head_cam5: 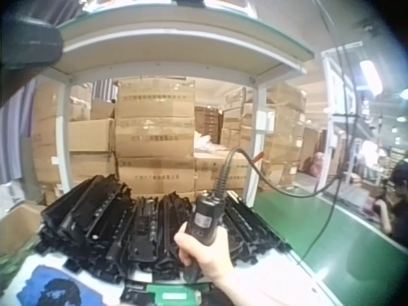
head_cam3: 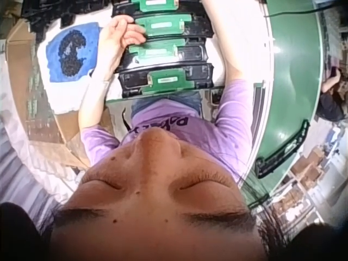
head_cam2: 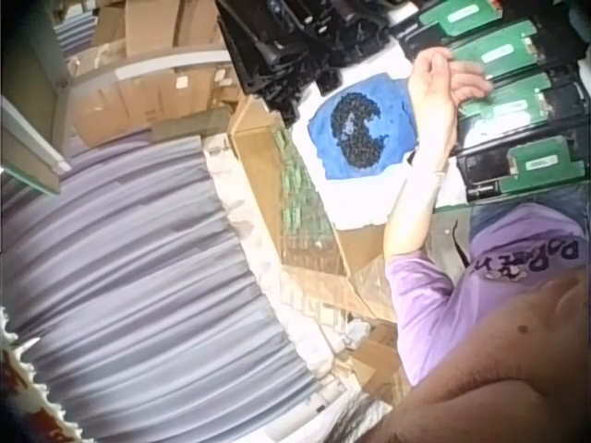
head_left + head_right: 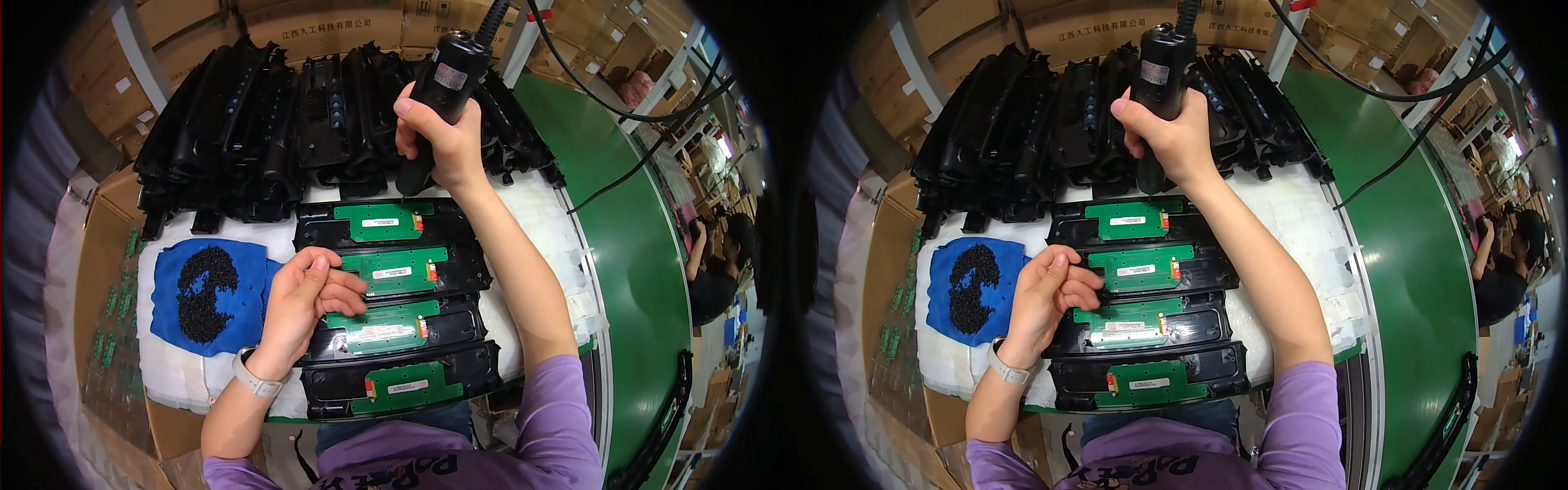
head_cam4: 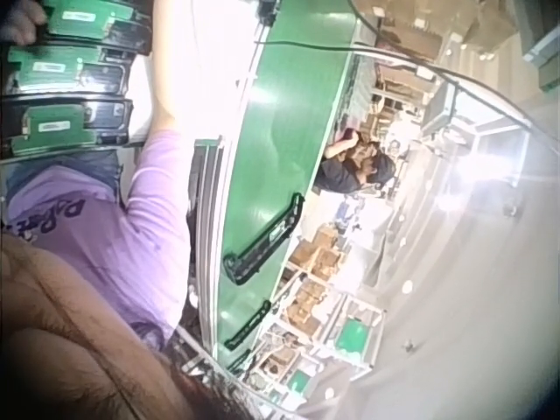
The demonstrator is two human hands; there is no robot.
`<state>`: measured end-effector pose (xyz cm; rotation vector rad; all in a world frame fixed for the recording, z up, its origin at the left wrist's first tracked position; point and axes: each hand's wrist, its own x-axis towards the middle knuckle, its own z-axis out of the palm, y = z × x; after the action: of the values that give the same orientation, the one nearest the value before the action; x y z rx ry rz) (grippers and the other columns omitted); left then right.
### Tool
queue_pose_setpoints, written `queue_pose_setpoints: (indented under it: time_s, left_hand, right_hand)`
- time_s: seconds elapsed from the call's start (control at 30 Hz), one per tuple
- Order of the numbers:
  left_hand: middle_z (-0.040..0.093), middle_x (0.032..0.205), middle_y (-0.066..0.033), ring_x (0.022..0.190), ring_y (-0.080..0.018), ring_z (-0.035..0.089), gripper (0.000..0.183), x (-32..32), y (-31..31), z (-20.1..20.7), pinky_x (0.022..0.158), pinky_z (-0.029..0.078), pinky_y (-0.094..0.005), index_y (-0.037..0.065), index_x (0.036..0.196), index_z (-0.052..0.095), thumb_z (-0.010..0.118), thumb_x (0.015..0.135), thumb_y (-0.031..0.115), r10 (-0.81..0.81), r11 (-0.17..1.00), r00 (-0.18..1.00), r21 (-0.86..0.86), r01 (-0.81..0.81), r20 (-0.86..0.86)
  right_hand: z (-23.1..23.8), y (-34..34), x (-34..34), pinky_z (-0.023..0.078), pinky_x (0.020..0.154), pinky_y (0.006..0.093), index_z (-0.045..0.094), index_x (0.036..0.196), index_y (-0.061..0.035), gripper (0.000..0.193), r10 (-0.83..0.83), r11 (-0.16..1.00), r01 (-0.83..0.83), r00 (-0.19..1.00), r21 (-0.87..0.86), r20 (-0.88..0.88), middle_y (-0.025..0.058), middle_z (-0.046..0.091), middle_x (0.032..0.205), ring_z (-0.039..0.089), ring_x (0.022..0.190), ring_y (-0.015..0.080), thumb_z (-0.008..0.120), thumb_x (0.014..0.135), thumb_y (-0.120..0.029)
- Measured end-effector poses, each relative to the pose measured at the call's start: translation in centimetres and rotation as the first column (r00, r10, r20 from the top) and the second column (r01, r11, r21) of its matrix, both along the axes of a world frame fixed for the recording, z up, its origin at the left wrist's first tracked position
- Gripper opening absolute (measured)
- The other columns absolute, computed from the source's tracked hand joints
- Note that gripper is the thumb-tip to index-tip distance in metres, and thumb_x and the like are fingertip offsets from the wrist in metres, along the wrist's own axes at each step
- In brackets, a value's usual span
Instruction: Assembling circuit boards into plastic housings and securing them with screws using an electric screwdriver on an assembly line.
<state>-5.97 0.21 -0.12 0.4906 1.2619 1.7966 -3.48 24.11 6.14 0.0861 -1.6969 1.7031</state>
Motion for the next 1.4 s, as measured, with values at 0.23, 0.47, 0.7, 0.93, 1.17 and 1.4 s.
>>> queue_pose_setpoints:
  time_s: [0.23, 0.47, 0.7, 0.93, 1.17, 1.4]
  left_hand:
    - [0.043, 0.054, -0.0011, 0.04, -0.0072, 0.033, 0.022, -0.4, -0.4, -0.1, 0.039, 0.029, -0.0213, 0.003, 0.097, 0.049, 0.038, 0.1, 0.022, -0.078, 0.997, 0.996, 0.017, 0.077, 0.038]
    - [0.058, 0.067, -0.0056, 0.057, -0.0116, 0.056, 0.01, 0.5, 0.3, 0.4, 0.049, 0.041, -0.019, 0.004, 0.096, 0.049, 0.05, 0.095, 0.013, 0.016, 1.0, 0.998, 0.008, -0.016, -0.065]
    - [0.064, 0.078, -0.0084, 0.068, -0.0138, 0.063, 0.014, 0.1, 0.0, -0.3, 0.061, 0.05, -0.0215, 0.002, 0.089, 0.054, 0.057, 0.092, 0.016, -0.003, 1.0, 0.998, 0.023, 0.004, -0.058]
    - [0.065, 0.087, -0.0077, 0.075, -0.0124, 0.063, 0.011, 0.1, -0.1, -0.5, 0.068, 0.051, -0.0218, 0.001, 0.096, 0.058, 0.061, 0.087, 0.008, 0.1, 0.988, 0.994, 0.126, -0.093, -0.051]
    - [0.067, 0.088, -0.0115, 0.079, -0.0162, 0.066, 0.015, 0.2, -0.3, 0.1, 0.071, 0.053, -0.0237, -0.001, 0.099, 0.058, 0.062, 0.085, 0.003, 0.057, 0.995, 0.997, 0.09, -0.052, -0.051]
    - [0.067, 0.088, -0.0138, 0.078, -0.0179, 0.067, 0.014, 0.3, -0.3, 0.2, 0.07, 0.054, -0.0243, -0.003, 0.097, 0.058, 0.062, 0.084, -0.001, 0.022, 0.997, 0.995, 0.077, -0.015, -0.092]
  right_hand:
    - [-0.4, -0.1, -0.6, 0.038, 0.043, 0.0255, 0.054, 0.07, -0.0009, 0.019, 0.016, 1.0, -0.016, 1.0, -0.005, 0.013, 0.0043, 0.05, 0.054, 0.047, 0.042, 0.0126, 0.066, 0.076, -0.015]
    - [-0.6, 0.2, -1.8, 0.036, 0.041, 0.0243, 0.055, 0.07, -0.0015, 0.017, 0.034, 0.999, -0.035, 0.998, 0.02, 0.047, 0.0042, 0.051, 0.052, 0.047, 0.041, 0.0118, 0.066, 0.077, -0.013]
    - [-0.1, -1.2, -0.4, 0.036, 0.042, 0.0231, 0.056, 0.071, -0.002, 0.017, 0.02, 0.995, -0.024, 0.999, 0.101, 0.039, 0.0031, 0.053, 0.053, 0.048, 0.042, 0.0098, 0.067, 0.078, -0.013]
    - [2.0, -3.1, 2.7, 0.039, 0.048, 0.0298, 0.05, 0.095, -0.0035, 0.02, 0.271, 0.957, -0.283, 0.953, -0.07, -0.137, 0.0014, 0.043, 0.057, 0.042, 0.042, 0.0126, 0.053, 0.085, -0.021]
    - [2.8, -4.6, 4.0, 0.042, 0.052, 0.0303, 0.052, 0.099, -0.0062, 0.026, 0.488, 0.781, -0.582, 0.796, -0.227, -0.359, 0.0002, 0.045, 0.059, 0.041, 0.043, 0.0109, 0.047, 0.089, -0.03]
    - [2.5, -5.1, 4.2, 0.042, 0.051, 0.0304, 0.051, 0.098, -0.0059, 0.028, 0.488, 0.772, -0.577, 0.807, -0.267, -0.332, 0.0002, 0.045, 0.058, 0.041, 0.042, 0.0112, 0.048, 0.089, -0.032]
